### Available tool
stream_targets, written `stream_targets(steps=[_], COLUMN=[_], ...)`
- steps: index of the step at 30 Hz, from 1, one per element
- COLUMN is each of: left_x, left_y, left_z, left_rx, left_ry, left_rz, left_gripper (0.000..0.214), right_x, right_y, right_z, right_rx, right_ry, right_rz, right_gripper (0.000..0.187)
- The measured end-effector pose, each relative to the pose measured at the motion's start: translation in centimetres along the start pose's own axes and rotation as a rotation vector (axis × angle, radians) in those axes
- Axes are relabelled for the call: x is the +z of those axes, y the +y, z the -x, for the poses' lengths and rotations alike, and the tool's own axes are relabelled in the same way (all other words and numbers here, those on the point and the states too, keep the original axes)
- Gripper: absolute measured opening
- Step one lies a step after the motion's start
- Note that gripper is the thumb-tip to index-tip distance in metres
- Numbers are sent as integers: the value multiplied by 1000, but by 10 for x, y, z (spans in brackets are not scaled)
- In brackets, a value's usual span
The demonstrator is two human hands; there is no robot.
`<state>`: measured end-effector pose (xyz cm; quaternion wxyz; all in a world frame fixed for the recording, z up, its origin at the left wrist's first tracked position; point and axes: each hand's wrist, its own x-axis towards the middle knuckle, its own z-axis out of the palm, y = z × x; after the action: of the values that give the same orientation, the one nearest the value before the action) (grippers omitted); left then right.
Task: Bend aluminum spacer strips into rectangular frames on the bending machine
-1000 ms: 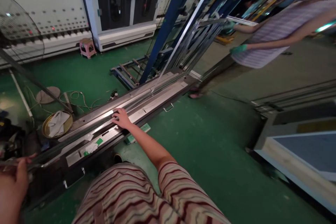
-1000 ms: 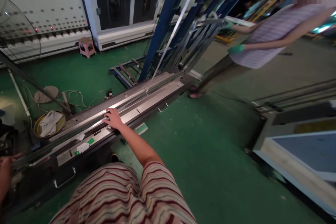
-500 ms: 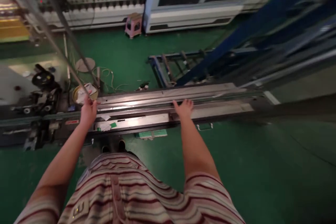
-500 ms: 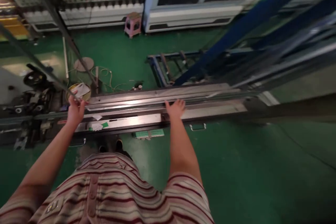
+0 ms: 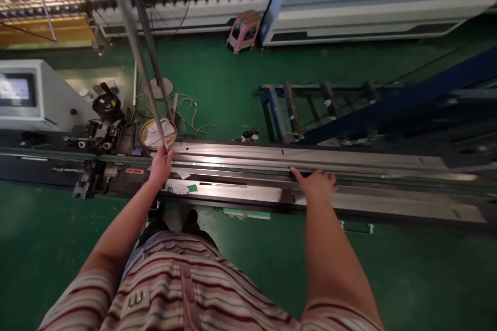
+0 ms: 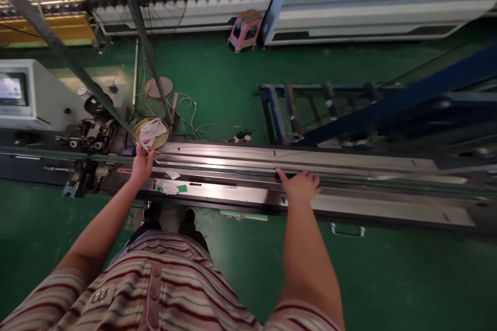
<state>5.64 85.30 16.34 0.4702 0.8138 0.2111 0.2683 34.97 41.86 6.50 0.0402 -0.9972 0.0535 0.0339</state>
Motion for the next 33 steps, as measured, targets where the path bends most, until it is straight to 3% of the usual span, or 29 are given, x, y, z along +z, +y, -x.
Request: stream_targets(steps=[17, 24, 28, 31, 33], left_x=[-246, -341, -394, -433, -460], left_y=[-128, -180, -203, -220, -232], left_z=[-18, -23, -26, -29, -32], left_rx=[-13, -23, -30, 3, 21], left_ry=[45, 124, 199, 255, 289], left_rz=[-80, -182, -245, -251, -273], left_gripper=[38, 40, 44, 44, 44], right_x=[30, 39, 41, 33, 23], right_y=[-218, -301, -315, -296, -276], right_z=[162, 239, 276, 279, 269], right_rx=[-40, -165, -219, -220, -117], right_ry=[-23, -12, 5, 46, 157], right_rz=[34, -104, -133, -156, -233], right_gripper=[83, 69, 61, 68, 81])
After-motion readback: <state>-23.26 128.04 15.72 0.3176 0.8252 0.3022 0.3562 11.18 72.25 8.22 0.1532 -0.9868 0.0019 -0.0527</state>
